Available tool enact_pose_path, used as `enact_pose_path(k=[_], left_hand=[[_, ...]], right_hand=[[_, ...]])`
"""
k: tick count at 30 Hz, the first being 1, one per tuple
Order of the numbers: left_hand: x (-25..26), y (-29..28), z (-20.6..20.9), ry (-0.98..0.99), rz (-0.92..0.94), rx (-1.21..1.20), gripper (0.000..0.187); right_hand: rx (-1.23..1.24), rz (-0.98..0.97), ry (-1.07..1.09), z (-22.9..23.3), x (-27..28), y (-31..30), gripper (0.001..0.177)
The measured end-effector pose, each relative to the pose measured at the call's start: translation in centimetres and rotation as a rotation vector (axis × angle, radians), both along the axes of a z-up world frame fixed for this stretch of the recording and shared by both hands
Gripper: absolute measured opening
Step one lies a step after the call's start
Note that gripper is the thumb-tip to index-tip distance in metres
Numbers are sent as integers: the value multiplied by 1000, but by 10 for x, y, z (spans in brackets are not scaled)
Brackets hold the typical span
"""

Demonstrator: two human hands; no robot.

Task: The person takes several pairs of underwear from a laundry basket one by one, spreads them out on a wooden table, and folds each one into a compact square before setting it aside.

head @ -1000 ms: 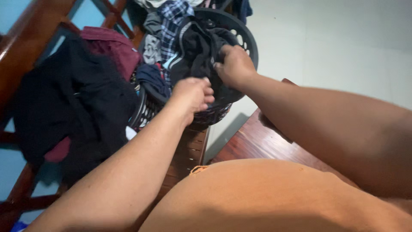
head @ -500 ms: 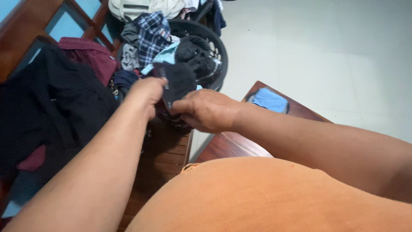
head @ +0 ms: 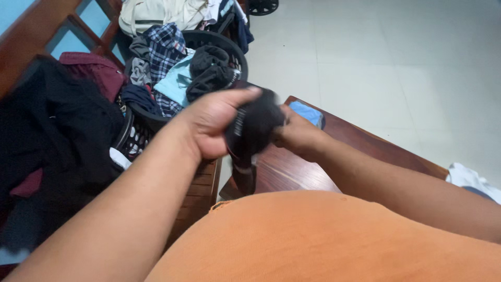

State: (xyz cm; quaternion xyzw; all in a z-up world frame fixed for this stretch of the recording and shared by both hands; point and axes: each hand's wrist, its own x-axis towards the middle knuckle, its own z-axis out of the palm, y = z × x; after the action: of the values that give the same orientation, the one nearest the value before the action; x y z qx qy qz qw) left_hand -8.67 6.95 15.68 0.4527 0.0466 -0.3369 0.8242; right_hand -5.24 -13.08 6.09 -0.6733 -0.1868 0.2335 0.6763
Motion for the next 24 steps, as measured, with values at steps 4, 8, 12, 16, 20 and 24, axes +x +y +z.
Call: enact_pose_path(k=[4,8,12,16,20,24], left_hand=[[-29,-36,21,-91,-226,61,31],[-35,-28,27,-343,-525,-19,31],[-24,0,11,-466,-435,304,42],[-6,23,-47,-552,86,923,40],[-13,45,-88,-248,644,681,36],[-25,46,-78,-27,522,225,49]], right_hand=[[27,77,154,6,-27,-21,31],[-137,101,169,9,-58,-45,45],[-44,173,183,15,-79,-72,65],[339,71,513,30,-98,-82,69],[620,82,600,50,-114,-71,69],[348,-131,410,45,-131,-65,52]])
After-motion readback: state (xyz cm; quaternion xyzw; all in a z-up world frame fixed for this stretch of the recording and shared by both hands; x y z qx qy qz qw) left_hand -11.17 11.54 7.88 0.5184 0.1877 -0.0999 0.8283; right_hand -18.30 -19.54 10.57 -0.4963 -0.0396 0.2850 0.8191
